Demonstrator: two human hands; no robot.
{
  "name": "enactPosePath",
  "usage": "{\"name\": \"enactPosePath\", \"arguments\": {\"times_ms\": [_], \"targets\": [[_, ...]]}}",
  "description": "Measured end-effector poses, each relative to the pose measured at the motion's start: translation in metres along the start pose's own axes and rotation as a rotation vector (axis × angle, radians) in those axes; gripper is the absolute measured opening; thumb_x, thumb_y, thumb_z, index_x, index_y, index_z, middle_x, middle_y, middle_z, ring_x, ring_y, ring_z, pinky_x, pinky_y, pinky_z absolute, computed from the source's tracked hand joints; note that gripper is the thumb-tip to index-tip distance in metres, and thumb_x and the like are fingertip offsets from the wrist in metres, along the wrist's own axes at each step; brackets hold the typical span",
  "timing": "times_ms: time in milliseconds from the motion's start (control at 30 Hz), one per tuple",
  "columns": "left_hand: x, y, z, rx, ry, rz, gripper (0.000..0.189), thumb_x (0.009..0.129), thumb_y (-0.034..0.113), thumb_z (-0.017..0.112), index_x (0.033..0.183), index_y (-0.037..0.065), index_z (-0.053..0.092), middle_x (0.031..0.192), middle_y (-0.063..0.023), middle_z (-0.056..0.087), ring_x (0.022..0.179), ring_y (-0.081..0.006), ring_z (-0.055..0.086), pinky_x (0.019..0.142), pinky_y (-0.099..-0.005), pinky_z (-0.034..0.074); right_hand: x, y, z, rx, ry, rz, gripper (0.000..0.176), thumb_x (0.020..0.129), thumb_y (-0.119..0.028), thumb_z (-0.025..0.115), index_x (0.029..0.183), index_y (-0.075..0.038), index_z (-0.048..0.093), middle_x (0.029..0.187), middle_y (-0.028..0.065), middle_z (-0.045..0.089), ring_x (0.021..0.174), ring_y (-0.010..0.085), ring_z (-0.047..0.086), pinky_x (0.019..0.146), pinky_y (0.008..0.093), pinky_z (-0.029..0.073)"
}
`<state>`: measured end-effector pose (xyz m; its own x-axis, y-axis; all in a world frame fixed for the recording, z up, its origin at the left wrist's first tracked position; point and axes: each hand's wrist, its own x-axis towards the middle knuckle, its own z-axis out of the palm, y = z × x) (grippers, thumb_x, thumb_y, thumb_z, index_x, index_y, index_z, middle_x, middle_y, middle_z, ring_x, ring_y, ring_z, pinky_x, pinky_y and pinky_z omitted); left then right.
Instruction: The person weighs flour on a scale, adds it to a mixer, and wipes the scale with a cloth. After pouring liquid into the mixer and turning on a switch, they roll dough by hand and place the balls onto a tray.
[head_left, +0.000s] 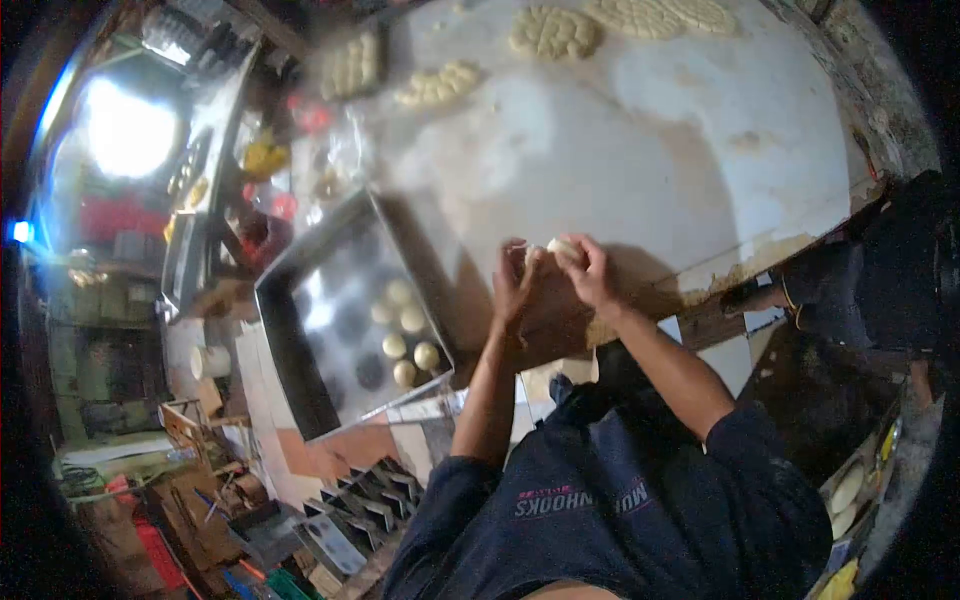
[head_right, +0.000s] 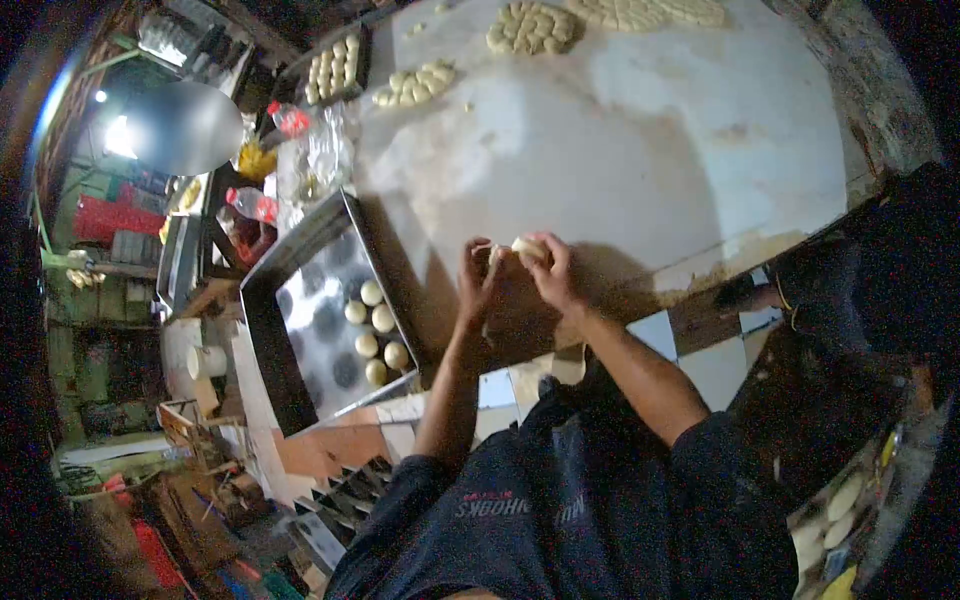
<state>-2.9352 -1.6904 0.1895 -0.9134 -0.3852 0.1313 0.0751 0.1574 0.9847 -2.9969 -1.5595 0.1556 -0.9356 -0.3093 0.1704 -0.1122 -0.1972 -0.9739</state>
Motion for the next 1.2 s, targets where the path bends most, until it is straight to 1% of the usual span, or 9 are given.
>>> {"name": "enactPosePath", "arguments": {"times_ms": [167, 267, 367, 433, 600, 767, 867, 1000, 1200], "targets": [[-0.026, -0.012, -0.013, 0.354, 0.214, 0.046, 0.018, 0.093, 0.016, 0.054, 0.103, 0.003, 0.047, 0.075, -0.0090, 0.052, 0.066, -0.0203, 0.050, 0.062, -0.0311, 0.044, 0.008, -0.015, -0.079, -0.154, 0.219, -0.003, 0.028, 0.087, -0.019, 0.061, 0.108, -0.001, 0.055, 0.094, 0.0032, 0.060, 0.082, 0.0091, 0.055, 0.068, 0.0245, 0.046], [-0.048, 0.008, -0.018, 0.448, 0.018, -0.002, 0.020, 0.091, 0.020, 0.053, 0.100, 0.003, 0.051, 0.098, -0.0166, 0.052, 0.087, -0.0331, 0.050, 0.078, -0.0409, 0.042, 0.020, -0.060, -0.140, -0.278, 0.355, 0.009, 0.023, 0.084, -0.021, 0.058, 0.098, -0.004, 0.055, 0.091, 0.0076, 0.058, 0.087, 0.0194, 0.054, 0.077, 0.0320, 0.044], [-0.035, -0.046, -0.030, 1.248, -0.082, 0.325, 0.031, 0.080, 0.028, 0.058, 0.103, 0.007, 0.056, 0.108, -0.0146, 0.053, 0.107, -0.0411, 0.040, 0.090, -0.0567, 0.032, 0.042, -0.055, -0.215, -1.057, -0.128, -0.073, 0.023, 0.083, -0.025, 0.057, 0.088, -0.004, 0.051, 0.084, 0.0117, 0.050, 0.083, 0.0280, 0.048, 0.074, 0.0389, 0.040], [0.010, 0.003, -0.012, 1.156, -0.017, 0.170, 0.033, 0.078, 0.031, 0.060, 0.100, 0.007, 0.057, 0.106, -0.0144, 0.053, 0.106, -0.0395, 0.041, 0.090, -0.0542, 0.034, 0.069, -0.083, -0.217, -1.285, -0.236, -0.444, 0.027, 0.080, -0.027, 0.058, 0.082, -0.003, 0.046, 0.081, 0.0159, 0.042, 0.081, 0.0344, 0.041, 0.073, 0.0444, 0.035], [0.082, 0.022, 0.066, 0.843, 0.135, 0.037, 0.046, 0.070, 0.045, 0.073, 0.092, 0.007, 0.057, 0.099, -0.0126, 0.053, 0.097, -0.0330, 0.046, 0.087, -0.0437, 0.036, 0.122, -0.037, -0.162, -1.033, -0.117, -0.312, 0.030, 0.074, -0.026, 0.061, 0.085, -0.002, 0.047, 0.088, 0.0186, 0.046, 0.088, 0.0359, 0.044, 0.076, 0.0480, 0.035], [-0.014, -0.014, 0.066, 0.975, -0.226, 0.123, 0.038, 0.081, 0.014, 0.049, 0.118, 0.006, 0.052, 0.117, -0.0134, 0.051, 0.112, -0.0329, 0.044, 0.098, -0.0469, 0.033, 0.081, -0.038, -0.187, -0.973, -0.556, -0.437, 0.022, 0.069, -0.012, 0.061, 0.083, -0.001, 0.048, 0.083, 0.0160, 0.051, 0.082, 0.0353, 0.052, 0.077, 0.0502, 0.043], [0.015, 0.013, 0.017, 1.080, -0.247, 0.033, 0.014, 0.080, 0.015, 0.061, 0.091, 0.008, 0.057, 0.090, -0.0108, 0.058, 0.090, -0.0320, 0.054, 0.081, -0.0456, 0.039, 0.105, -0.032, -0.230, -0.965, -0.405, -0.682, 0.013, 0.070, -0.006, 0.057, 0.079, 0.001, 0.049, 0.083, 0.0167, 0.051, 0.087, 0.0393, 0.052, 0.087, 0.0546, 0.042], [0.101, 0.000, 0.037, 0.872, 0.142, 0.083, 0.021, 0.071, 0.010, 0.063, 0.091, 0.006, 0.059, 0.090, -0.0123, 0.059, 0.091, -0.0311, 0.052, 0.082, -0.0410, 0.042, 0.168, -0.037, -0.177, -1.031, -0.229, -0.409, 0.011, 0.075, -0.006, 0.053, 0.081, 0.001, 0.048, 0.086, 0.0195, 0.050, 0.091, 0.0417, 0.047, 0.097, 0.0554, 0.033], [0.025, -0.029, 0.068, 0.892, -0.053, 0.295, 0.030, 0.066, 0.012, 0.067, 0.094, 0.006, 0.060, 0.092, -0.0128, 0.058, 0.094, -0.0353, 0.052, 0.087, -0.0442, 0.042, 0.108, -0.033, -0.189, -0.940, -0.501, -0.462, 0.009, 0.076, -0.006, 0.052, 0.079, 0.001, 0.049, 0.083, 0.0177, 0.048, 0.089, 0.0395, 0.048, 0.092, 0.0543, 0.037]]}}
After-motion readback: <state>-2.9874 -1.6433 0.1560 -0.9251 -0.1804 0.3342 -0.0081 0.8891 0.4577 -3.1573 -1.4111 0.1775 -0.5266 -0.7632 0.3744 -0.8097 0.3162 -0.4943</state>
